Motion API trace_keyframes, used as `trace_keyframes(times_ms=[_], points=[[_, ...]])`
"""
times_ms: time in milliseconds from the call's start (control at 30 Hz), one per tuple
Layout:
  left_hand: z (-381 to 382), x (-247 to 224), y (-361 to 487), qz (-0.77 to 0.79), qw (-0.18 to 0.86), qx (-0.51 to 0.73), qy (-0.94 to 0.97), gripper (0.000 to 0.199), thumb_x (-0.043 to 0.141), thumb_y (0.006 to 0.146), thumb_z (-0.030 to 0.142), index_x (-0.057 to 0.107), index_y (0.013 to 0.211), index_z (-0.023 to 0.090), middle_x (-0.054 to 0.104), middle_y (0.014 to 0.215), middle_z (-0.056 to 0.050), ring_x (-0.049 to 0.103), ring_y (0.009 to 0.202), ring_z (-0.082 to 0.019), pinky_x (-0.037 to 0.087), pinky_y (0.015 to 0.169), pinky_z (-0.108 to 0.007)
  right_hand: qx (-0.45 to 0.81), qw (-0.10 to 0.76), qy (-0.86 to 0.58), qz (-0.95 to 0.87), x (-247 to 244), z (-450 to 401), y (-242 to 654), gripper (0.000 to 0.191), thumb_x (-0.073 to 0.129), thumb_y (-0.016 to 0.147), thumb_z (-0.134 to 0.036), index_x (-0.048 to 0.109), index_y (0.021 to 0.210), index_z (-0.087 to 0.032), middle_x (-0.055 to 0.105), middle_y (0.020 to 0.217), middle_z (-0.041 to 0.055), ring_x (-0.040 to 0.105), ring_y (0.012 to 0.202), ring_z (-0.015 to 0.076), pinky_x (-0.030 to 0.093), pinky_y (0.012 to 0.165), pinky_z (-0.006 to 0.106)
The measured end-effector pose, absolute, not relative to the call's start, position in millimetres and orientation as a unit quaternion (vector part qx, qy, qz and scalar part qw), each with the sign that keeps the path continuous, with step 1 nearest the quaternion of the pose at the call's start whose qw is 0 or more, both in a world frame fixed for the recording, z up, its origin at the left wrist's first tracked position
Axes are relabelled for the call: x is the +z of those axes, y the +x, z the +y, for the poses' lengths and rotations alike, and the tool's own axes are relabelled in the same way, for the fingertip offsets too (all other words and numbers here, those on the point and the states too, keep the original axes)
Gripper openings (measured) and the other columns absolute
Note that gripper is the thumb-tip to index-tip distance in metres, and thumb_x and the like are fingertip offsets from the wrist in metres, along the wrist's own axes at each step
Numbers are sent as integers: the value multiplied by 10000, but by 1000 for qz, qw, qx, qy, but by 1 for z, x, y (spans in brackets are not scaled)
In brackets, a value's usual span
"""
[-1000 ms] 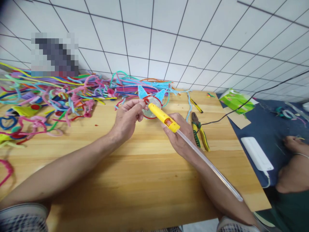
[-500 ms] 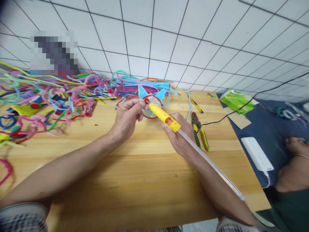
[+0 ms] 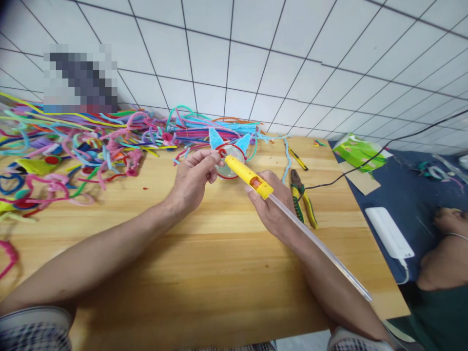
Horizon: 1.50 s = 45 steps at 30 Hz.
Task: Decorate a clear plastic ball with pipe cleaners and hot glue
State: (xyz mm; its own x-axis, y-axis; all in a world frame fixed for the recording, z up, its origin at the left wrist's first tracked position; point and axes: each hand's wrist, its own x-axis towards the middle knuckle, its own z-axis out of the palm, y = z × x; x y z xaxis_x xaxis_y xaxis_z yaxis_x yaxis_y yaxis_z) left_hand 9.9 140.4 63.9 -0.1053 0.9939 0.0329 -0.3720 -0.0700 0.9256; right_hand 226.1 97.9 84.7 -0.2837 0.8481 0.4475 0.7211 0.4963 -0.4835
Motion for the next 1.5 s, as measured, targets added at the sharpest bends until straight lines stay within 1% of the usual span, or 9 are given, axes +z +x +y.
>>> trace_keyframes(times_ms=[133,233,367,467,633,833,1100,1300,1500], points=[[140,64,9,405,548,624,383,216,824,819,405,762,746,211,695,696,2,467,547,-84,371,527,-239,89,336,-498,-795,83,98,227,107,647,1085,-385,615,1022,-305,741,945,35,712,871,267,595,778,412],[141,64,9,403,548,626,381,237,830,824,416,762,740,205,686,685,5,465,541,-80,370,523,-234,86,340,-487,-800,83,99,228,126,650,1093,-390,607,1009,-307,738,945,31,710,865,265,588,767,407],[141,64,10,403,547,628,381,219,829,828,391,763,736,203,684,683,4,467,538,-80,365,518,-231,82,340,-483,-803,82,99,228,104,670,1086,-390,623,1037,-310,743,945,29,719,853,273,580,739,407],[140,64,10,408,546,623,383,212,822,830,386,761,734,208,665,660,9,474,542,-86,372,521,-231,74,345,-483,-801,82,100,228,77,657,1085,-372,627,1039,-317,740,936,29,724,868,281,580,752,418],[140,64,10,404,551,624,379,203,827,805,398,778,760,206,750,761,-11,477,539,-75,378,515,-234,80,335,-483,-805,83,99,228,98,657,1093,-378,612,1035,-314,743,943,27,715,863,266,587,767,416],[141,64,10,408,550,622,379,237,832,814,419,756,728,211,681,678,5,468,540,-83,369,520,-240,72,337,-489,-801,80,101,230,112,652,1087,-397,615,1023,-313,750,936,37,718,862,274,588,758,420],[141,64,10,405,555,624,373,211,840,802,397,780,753,202,722,721,-5,468,537,-73,364,518,-230,66,340,-490,-800,79,101,229,111,656,1085,-406,615,1022,-323,752,937,33,724,863,282,575,754,423],[141,65,10,410,559,621,366,215,827,810,399,765,745,203,741,745,-9,466,533,-74,368,514,-235,66,339,-497,-796,77,102,230,187,632,1102,-469,615,994,-317,745,925,33,712,864,276,577,761,418],[141,64,10,408,555,622,372,202,828,818,380,779,742,199,732,733,-10,476,530,-74,367,511,-232,68,333,-491,-802,79,101,229,162,638,1106,-431,610,997,-314,740,919,29,710,837,266,565,741,408]])
